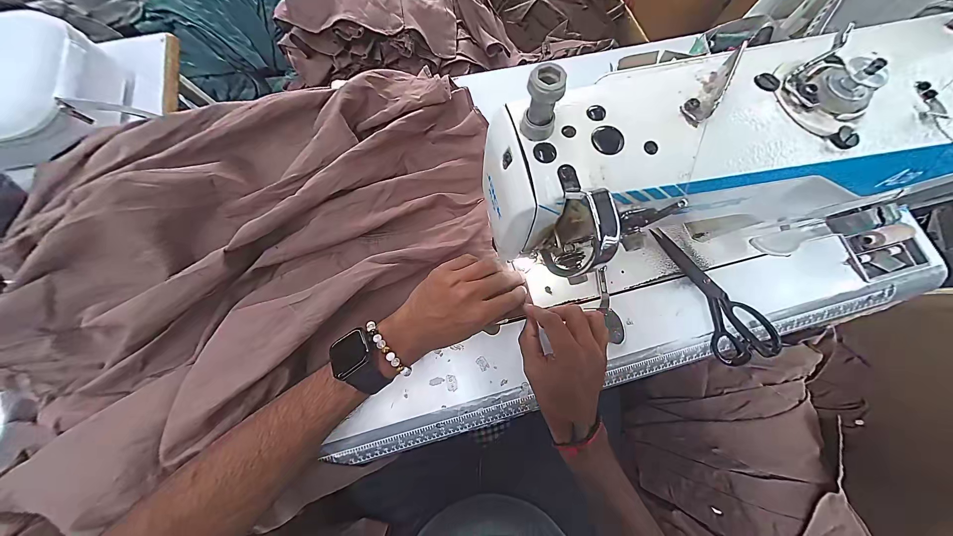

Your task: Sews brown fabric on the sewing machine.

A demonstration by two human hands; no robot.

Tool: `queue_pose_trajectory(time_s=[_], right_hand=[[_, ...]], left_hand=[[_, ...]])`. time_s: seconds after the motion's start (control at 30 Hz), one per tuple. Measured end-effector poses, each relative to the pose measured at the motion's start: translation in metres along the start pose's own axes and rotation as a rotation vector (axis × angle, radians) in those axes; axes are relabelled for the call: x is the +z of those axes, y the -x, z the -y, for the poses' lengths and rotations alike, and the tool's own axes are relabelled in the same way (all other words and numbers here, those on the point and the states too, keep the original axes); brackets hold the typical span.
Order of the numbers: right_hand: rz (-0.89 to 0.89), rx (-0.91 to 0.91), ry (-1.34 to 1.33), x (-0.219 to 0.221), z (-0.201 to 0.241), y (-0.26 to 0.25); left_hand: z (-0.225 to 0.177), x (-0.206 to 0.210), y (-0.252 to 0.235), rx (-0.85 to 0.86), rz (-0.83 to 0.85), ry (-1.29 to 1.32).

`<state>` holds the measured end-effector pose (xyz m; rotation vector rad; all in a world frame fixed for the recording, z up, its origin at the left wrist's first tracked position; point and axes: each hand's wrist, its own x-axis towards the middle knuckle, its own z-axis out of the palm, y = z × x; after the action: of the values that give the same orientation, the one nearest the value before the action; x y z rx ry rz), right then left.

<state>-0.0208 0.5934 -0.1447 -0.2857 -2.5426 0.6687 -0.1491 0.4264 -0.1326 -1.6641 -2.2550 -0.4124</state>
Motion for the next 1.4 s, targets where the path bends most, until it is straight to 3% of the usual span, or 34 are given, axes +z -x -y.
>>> queue_pose_trajectory(time_s=[0.1, 0.3, 0.53, 0.73, 0.93, 1.13, 1.4], right_hand=[[-0.035, 0.113, -0.067, -0.003, -0.001, -0.006], [0.09, 0.273, 0.02, 0.001, 0.013, -0.022], [-0.008, -0.046, 0.197, 0.008, 0.017, -0.006], [0.049, -0.037, 0.014, -0.012, 0.005, 0.005], [0.089, -0.167, 0.023, -0.003, -0.01, -0.019], [0.108, -0.348, 0.063, -0.01, -0.016, -0.024], [0.256, -0.43, 0.342, -0.02, -0.007, -0.039]], left_hand=[[0.0, 0.001, 0.01, -0.01, 0.028, -0.017], [-0.007, 0.002, 0.012, -0.071, 0.001, -0.067], [-0.006, 0.0, 0.013, -0.107, 0.047, 0.003], [-0.006, -0.005, 0.014, -0.078, 0.039, -0.008], [-0.019, 0.001, 0.006, -0.44, -0.016, 0.304], [-0.02, 0.003, 0.017, -0.497, 0.04, -0.033], [-0.007, 0.0, 0.018, -0.271, -0.024, 0.066]])
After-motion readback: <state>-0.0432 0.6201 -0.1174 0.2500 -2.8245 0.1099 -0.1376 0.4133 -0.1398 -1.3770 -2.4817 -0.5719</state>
